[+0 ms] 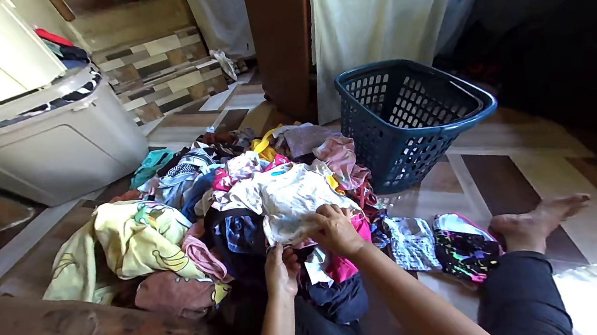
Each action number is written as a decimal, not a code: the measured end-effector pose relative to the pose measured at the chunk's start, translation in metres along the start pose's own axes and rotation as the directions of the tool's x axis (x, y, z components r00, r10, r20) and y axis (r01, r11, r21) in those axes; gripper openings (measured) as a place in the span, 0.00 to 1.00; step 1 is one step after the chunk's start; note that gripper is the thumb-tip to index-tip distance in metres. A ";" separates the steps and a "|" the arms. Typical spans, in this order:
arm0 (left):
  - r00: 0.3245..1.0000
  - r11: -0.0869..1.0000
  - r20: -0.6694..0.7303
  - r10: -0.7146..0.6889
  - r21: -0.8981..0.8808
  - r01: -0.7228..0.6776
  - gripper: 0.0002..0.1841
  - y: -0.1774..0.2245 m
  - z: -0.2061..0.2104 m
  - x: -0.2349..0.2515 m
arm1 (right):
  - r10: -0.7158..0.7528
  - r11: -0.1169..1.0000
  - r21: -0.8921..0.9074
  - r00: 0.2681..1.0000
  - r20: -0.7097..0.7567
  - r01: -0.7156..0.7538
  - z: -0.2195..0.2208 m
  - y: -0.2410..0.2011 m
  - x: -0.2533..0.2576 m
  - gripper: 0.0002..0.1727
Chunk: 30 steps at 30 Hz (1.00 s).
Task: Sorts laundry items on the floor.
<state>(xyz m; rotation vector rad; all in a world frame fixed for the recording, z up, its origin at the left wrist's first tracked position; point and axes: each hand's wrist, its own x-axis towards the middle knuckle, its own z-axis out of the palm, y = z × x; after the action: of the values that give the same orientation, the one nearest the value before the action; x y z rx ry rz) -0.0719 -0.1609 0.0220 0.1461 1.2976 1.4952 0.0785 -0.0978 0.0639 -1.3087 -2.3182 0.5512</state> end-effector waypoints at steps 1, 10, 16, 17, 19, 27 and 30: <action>0.998 0.998 0.016 0.053 0.034 -0.054 0.11 0.001 0.001 -0.004 | -0.028 1.000 0.008 0.999 -0.016 0.028 0.003 -0.002 0.001 0.21; 0.901 0.903 0.220 0.374 0.135 -0.408 0.05 0.020 0.002 -0.022 | -0.192 0.959 0.218 0.981 0.035 0.180 0.012 -0.019 0.009 0.17; 0.792 0.809 0.335 0.511 0.125 -0.575 0.05 0.027 -0.005 -0.017 | -0.215 0.926 0.318 0.977 0.002 0.203 0.006 -0.023 0.010 0.15; 0.774 0.792 0.348 0.529 0.125 -0.598 0.06 0.029 -0.006 -0.017 | -0.221 0.926 0.311 0.975 -0.011 0.213 0.005 -0.025 0.010 0.15; 0.747 0.762 0.363 0.557 0.134 -0.633 0.06 0.033 -0.007 -0.017 | -0.262 0.915 0.311 0.965 -0.032 0.258 0.005 -0.027 0.010 0.16; 0.705 0.727 0.401 0.585 0.127 -0.675 0.04 0.039 -0.009 -0.016 | -0.382 0.859 0.310 0.914 -0.139 0.407 0.010 -0.037 0.011 0.12; 0.765 0.804 0.376 0.524 0.079 -0.589 0.10 0.038 -0.007 -0.015 | -0.380 0.844 0.350 0.914 -0.142 0.406 0.010 -0.036 0.012 0.12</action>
<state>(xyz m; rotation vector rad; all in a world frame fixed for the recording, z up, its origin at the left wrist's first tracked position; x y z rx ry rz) -0.0941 -0.1688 0.0553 0.9585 1.1604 1.7345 0.0424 -0.1058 0.0769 -0.6393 -2.1963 0.7467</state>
